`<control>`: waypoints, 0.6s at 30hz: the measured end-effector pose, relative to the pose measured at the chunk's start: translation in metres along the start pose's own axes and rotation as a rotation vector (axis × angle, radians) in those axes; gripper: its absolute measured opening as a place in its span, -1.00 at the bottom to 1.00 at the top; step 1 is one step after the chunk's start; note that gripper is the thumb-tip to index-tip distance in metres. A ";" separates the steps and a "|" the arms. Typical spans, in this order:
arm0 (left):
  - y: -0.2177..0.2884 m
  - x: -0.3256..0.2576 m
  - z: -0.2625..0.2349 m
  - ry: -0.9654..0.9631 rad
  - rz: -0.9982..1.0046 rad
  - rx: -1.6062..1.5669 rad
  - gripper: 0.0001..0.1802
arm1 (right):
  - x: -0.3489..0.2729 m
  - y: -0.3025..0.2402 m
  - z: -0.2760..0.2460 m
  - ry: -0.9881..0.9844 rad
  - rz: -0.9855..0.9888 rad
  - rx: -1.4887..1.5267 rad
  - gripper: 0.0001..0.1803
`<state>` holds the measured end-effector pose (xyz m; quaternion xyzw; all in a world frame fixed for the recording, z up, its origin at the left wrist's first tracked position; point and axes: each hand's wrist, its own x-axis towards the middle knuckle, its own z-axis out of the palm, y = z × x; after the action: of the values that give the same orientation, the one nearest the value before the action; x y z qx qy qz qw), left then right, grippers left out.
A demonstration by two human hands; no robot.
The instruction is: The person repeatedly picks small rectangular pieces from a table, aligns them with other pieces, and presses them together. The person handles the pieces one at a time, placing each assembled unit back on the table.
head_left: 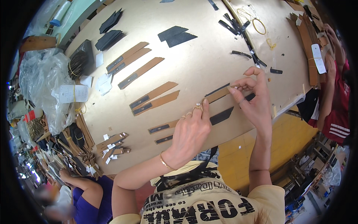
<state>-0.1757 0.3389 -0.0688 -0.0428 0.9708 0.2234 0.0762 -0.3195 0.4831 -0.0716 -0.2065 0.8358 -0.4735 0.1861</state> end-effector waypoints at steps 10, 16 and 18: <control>0.000 0.001 -0.005 -0.020 -0.001 -0.029 -0.44 | 0.000 0.004 0.004 0.038 -0.054 -0.032 -0.70; 0.000 0.003 -0.005 0.002 -0.024 -0.062 -0.48 | -0.015 0.003 0.019 0.172 -0.372 -0.715 -0.82; -0.001 0.004 -0.005 0.015 -0.078 -0.146 -0.52 | -0.025 0.004 0.037 0.236 -0.524 -0.831 -0.73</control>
<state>-0.1799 0.3352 -0.0651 -0.0876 0.9500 0.2904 0.0740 -0.2802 0.4719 -0.0897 -0.4109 0.8891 -0.1516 -0.1328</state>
